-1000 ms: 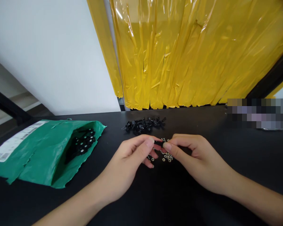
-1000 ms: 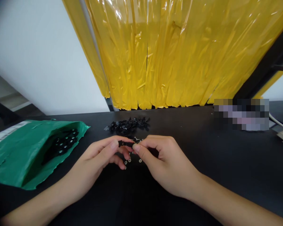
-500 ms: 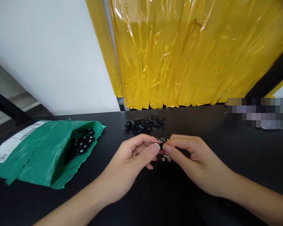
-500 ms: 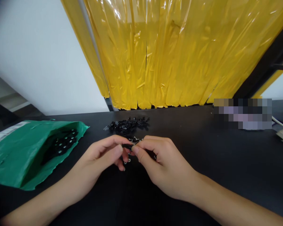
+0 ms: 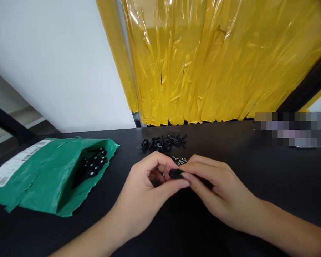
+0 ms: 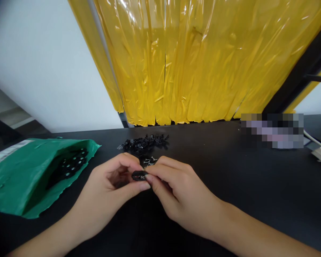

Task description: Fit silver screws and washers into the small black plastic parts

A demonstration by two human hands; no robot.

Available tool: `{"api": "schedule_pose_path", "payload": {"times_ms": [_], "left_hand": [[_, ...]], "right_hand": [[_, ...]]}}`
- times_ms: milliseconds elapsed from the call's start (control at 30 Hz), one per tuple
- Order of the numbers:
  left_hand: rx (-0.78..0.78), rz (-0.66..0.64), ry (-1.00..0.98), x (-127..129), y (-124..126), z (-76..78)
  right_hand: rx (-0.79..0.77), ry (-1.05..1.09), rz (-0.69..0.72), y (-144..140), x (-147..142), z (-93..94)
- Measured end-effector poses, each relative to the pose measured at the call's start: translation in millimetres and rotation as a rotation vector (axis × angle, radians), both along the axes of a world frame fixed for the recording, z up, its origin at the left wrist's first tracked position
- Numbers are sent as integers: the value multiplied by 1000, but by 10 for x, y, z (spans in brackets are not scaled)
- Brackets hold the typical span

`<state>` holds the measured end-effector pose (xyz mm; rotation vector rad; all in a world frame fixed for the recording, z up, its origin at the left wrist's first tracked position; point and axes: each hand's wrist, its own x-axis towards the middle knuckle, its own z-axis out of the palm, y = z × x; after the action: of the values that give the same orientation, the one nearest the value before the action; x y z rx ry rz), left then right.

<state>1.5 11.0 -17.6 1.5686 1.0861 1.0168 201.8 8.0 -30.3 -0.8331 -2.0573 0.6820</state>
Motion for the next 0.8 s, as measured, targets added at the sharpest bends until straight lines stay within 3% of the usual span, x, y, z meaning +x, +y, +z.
{"api": "schedule_pose_path", "payload": {"times_ms": [167, 367, 800], "left_hand": [[193, -75, -10, -47, -12, -3], [220, -88, -15, -66, -22, -10], [184, -62, -49, -51, -27, 0]], "right_hand": [[196, -30, -12, 7, 27, -16], [387, -110, -33, -4, 56, -2], [441, -144, 2, 28, 80, -19]]}}
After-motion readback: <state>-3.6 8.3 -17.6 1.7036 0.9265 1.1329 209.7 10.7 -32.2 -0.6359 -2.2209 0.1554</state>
